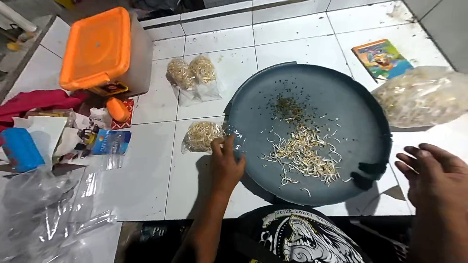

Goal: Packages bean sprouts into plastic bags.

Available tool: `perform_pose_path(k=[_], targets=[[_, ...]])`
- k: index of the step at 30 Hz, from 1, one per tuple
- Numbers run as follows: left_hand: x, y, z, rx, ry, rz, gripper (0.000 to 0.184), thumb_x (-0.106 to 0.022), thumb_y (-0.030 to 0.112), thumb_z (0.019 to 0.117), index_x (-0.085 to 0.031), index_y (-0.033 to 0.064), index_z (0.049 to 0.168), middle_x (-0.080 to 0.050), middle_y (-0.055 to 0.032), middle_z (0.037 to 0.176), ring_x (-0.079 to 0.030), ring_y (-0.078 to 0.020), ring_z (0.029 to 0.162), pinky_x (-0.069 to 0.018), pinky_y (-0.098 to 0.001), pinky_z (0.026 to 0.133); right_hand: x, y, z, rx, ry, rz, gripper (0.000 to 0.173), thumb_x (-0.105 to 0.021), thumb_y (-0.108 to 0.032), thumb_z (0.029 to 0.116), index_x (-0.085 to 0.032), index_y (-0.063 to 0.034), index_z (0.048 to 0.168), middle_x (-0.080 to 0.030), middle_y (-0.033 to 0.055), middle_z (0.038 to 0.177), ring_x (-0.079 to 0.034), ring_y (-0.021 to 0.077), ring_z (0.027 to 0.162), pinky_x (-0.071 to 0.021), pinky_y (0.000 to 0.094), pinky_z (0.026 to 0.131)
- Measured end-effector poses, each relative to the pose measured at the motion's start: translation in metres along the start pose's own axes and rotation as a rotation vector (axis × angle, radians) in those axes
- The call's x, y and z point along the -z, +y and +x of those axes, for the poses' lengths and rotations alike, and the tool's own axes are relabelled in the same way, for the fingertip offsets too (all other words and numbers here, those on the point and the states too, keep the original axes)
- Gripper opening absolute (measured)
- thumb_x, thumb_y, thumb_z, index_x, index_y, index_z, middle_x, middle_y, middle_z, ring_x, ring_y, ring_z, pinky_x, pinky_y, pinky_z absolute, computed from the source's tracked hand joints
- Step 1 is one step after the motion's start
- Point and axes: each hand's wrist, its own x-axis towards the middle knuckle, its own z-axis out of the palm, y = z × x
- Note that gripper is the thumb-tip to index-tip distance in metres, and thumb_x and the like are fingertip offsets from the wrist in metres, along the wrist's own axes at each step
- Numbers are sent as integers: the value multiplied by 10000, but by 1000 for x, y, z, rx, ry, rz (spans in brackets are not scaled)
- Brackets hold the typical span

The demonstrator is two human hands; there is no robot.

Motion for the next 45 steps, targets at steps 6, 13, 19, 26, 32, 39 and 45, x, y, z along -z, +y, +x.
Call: perform_pose_path(k=[6, 13, 19, 26, 32, 39, 45], targets=[[-14, -12, 34, 58, -35, 8, 180, -646, 154, 976, -757, 77, 1096, -632, -202, 1176, -667, -340, 1020, -583, -508, 867, -3, 0, -18, 91, -86, -71, 312, -614, -186, 1009, -585, -22, 1274, -710, 52, 1116, -735, 168, 943, -645, 340, 802], [111, -64, 102, -27, 215, -142, 389, -478, 290, 1081, -690, -24, 1167, -692, -220, 1111, -685, -303, 963, -559, -489, 877, -13, -13, -23, 232, -200, -151, 289, -616, -190, 1004, -610, -13, 1232, -707, 20, 1085, -717, 107, 913, -631, 305, 805], [180, -37, 125, -448, 232, -459, 250, -515, 235, 1082, -668, 41, 1044, -696, 33, 932, -640, -6, 789, -559, -233, 750, -91, -65, -34, 467, -549, -264, 268, -626, -264, 1004, -665, -62, 1176, -721, -3, 1006, -689, 61, 812, -609, 278, 737], [166, 33, 122, -671, 54, -511, 250, -518, 220, 1077, -671, 34, 1009, -665, 26, 907, -605, 5, 765, -531, -200, 716, -201, -146, -65, 597, -808, -309, 785, -801, -358, 879, -450, -48, 1508, -642, 100, 1296, -692, 138, 842, -618, 324, 686], [111, 82, 107, -625, -40, -475, 286, -559, 243, 1054, -682, 12, 941, -640, -36, 751, -582, -59, 634, -517, -258, 614, -243, -151, -60, 529, -992, -306, 446, -832, -267, 870, -661, -57, 1224, -682, 16, 771, -636, 105, 636, -582, 330, 628], [58, 94, 44, -390, -33, -892, 262, -671, 265, 992, -608, 38, 1108, -608, -33, 824, -571, -112, 607, -529, -272, 522, -228, -120, -19, 795, -826, -468, 159, -717, -194, 918, -780, -114, 1040, -726, 72, 972, -698, 196, 887, -593, 452, 799], [-12, 100, -17, 614, -979, -1570, 1057, 42, 776, 943, -655, 24, 1197, -735, -154, 956, -718, -257, 816, -607, -411, 709, -187, -97, -39, 960, -773, -553, 212, -756, -186, 892, -795, -185, 1100, -663, 88, 943, -647, 218, 774, -570, 435, 639]])
